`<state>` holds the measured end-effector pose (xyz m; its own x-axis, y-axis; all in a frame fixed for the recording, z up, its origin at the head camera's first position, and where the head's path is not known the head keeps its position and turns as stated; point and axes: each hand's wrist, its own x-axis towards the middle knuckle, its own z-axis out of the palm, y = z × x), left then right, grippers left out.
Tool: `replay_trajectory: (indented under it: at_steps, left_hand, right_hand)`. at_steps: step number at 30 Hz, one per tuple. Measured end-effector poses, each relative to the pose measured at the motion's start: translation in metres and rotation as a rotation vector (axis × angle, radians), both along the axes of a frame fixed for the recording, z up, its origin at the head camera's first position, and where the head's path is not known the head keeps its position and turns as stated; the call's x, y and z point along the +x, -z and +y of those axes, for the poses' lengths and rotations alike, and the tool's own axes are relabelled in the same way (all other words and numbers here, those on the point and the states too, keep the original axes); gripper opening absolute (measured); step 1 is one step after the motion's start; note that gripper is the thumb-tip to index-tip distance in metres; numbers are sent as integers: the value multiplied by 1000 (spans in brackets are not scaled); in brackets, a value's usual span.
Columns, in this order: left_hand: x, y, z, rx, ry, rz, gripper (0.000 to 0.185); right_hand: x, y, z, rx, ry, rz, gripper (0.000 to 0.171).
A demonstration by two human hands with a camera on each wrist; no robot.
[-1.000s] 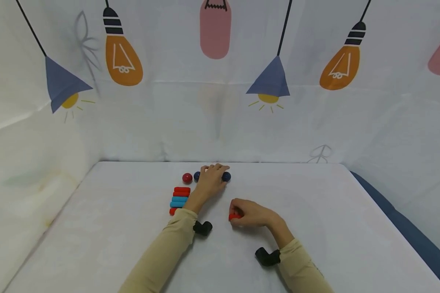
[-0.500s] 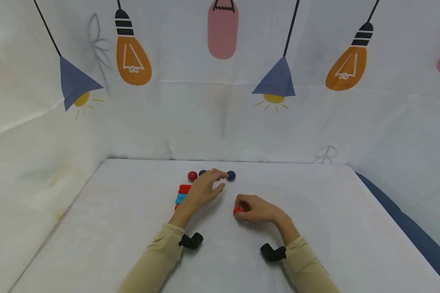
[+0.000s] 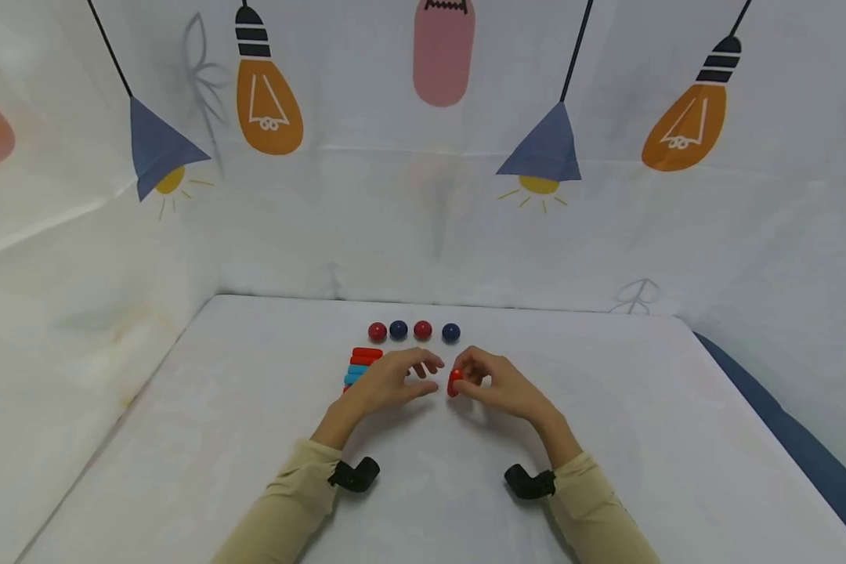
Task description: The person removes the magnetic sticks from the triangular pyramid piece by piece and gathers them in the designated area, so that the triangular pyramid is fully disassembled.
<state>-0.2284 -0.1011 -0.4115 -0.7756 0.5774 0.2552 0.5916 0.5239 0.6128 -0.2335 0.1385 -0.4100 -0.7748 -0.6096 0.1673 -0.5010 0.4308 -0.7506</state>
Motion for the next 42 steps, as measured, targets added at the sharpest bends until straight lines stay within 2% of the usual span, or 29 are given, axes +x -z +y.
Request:
replay_trajectory:
  at_steps: [5, 8, 15, 18, 22, 27, 32, 37, 42]
  left_hand:
    - [1, -3, -1, -14, 24, -36, 31]
    - [1, -4, 0, -30, 16, -49, 27]
    - [3, -6, -2, -35, 7, -54, 21]
    - [2, -9, -8, -47, 8, -84, 18]
    - [-3, -13, -22, -70, 3, -115, 14]
    - [-7, -21, -51, -95, -20, -172, 12]
    - [-6, -28, -78, -140, -40, -278, 11]
    - [-4, -32, -97, -191, -42, -344, 9]
    - [-2, -32, -110, -214, -36, -400, 11]
  right_hand:
    - [1, 0, 0, -29, 37, -46, 22]
    - [3, -3, -2, -29, 38, -69, 23]
    - [18, -26, -9, -27, -22, -82, 20]
    - [11, -12, -6, -1, -35, -65, 18]
    - [1, 7, -2, 26, -42, -44, 14]
    - [1, 9, -1, 70, -41, -68, 11]
    - [0, 13, 0, 98, -41, -106, 11]
    - [0, 16, 1, 113, -26, -153, 13]
    - [1, 15, 0, 133, -21, -177, 13]
